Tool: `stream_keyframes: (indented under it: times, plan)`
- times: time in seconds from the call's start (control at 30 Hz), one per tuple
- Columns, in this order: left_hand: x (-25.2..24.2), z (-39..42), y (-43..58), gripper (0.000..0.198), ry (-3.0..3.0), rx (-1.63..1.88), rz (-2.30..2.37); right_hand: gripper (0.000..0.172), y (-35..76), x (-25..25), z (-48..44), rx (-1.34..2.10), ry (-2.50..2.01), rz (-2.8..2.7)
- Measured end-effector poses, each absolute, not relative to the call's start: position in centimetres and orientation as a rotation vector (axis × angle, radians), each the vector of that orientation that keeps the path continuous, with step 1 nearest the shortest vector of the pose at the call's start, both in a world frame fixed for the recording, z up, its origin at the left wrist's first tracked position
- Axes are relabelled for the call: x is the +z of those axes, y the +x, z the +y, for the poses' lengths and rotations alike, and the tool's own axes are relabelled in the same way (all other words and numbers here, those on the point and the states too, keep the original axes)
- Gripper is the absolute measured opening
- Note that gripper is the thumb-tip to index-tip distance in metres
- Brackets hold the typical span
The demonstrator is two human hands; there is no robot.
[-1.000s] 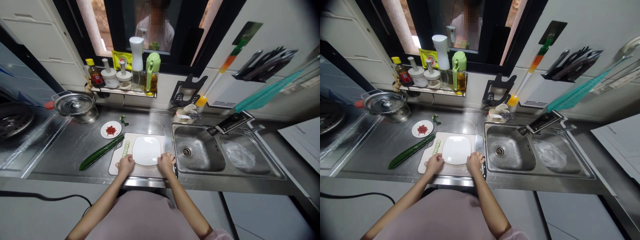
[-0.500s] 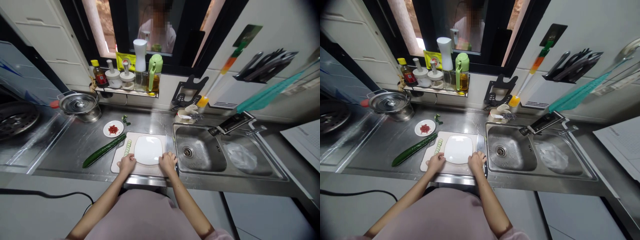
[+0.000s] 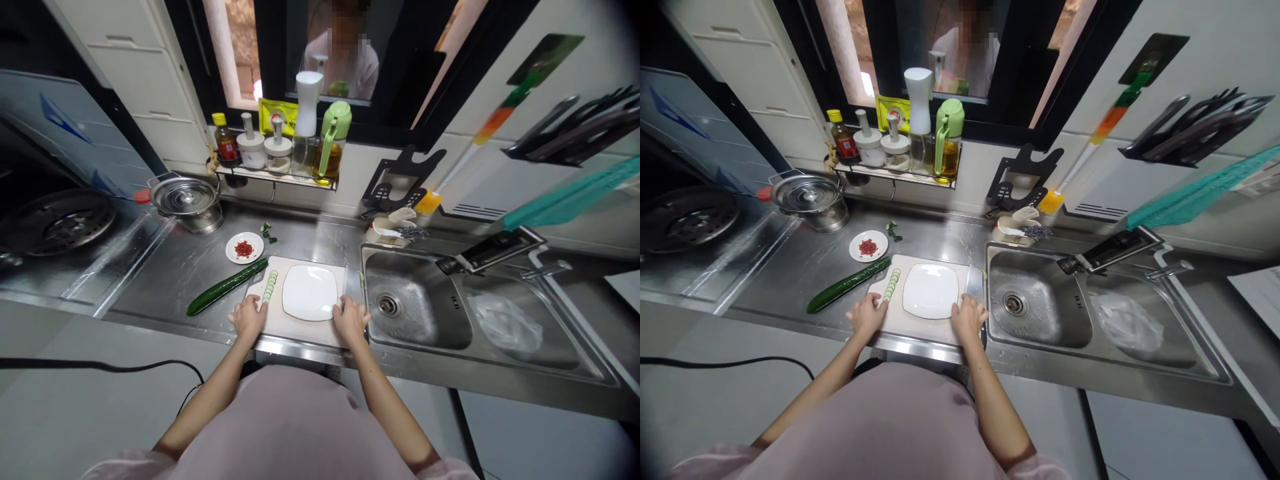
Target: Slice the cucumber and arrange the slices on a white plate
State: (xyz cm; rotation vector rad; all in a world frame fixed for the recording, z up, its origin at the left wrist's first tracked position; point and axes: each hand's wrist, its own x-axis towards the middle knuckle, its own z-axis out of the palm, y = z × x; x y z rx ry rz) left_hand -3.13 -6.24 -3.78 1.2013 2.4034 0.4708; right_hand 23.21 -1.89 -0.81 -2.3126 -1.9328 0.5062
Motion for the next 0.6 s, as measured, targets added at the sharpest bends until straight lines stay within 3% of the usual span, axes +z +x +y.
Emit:
stream_keyframes:
  times: [0.6]
  plan:
    - [-3.40,-5.55,-2.62,0.015,1.134,0.556,2.366,0.046,22.25,-1.43,-1.98,0.653,-2.342,-1.984]
